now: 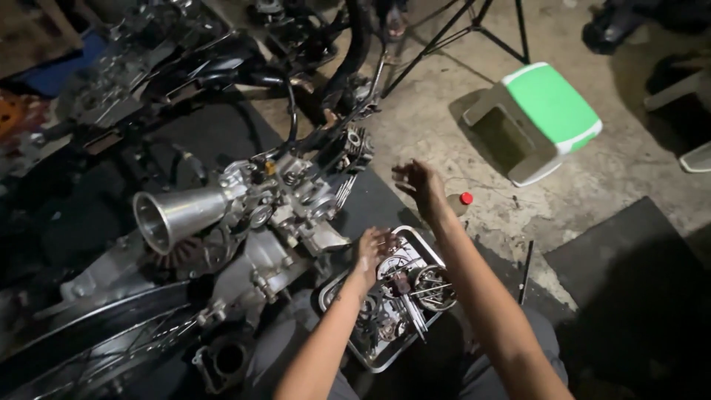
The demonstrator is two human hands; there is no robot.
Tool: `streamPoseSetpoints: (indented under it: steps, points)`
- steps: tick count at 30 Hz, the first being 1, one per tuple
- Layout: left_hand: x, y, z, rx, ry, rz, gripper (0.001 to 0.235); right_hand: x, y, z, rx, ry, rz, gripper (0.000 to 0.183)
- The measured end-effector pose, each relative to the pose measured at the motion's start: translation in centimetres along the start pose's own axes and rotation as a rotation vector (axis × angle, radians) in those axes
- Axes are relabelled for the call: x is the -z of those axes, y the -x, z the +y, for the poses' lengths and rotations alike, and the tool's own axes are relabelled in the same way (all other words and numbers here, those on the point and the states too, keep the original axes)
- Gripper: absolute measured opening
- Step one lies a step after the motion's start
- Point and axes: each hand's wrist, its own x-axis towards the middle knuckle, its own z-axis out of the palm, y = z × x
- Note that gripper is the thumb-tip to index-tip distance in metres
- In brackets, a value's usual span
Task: Cleaning and organizing motorcycle engine parts into a tray
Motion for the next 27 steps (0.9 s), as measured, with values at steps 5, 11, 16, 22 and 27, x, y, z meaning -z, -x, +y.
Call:
streamPoseSetpoints:
  steps: [5, 11, 16, 22, 27]
  points:
    - [0.3, -0.8, -0.6, 0.063, 0.001, 0.132, 0.043, 1.1, -8.3, -4.5, 0.072, -0.487, -0.428, 0.03]
    - [-3.4, 6.1, 2.2, -0.053, -0.042, -0.019, 0.052, -3.8, -13.4, -11.9, 0.504, 0.026, -0.007, 0.092]
    - [-2.2, 4.2, 0.3, -0.056, -0.105, -0.019, 0.052, -6.6, -14.2, -18.1, 0.561, -0.146, -0.074, 0.113]
    - [-5.1, 7.6, 3.4, -0.108, -0.182, -0.029, 0.041, -7.4, -13.4, -17.9, 0.746, -0.239, -0.125, 0.021]
    - [-7.3, 9.0, 5.2, -0.141, -0.47, 0.108, 0.078, -6.4, -2.2, -16.1, 0.571, -0.136, -0.11, 0.028]
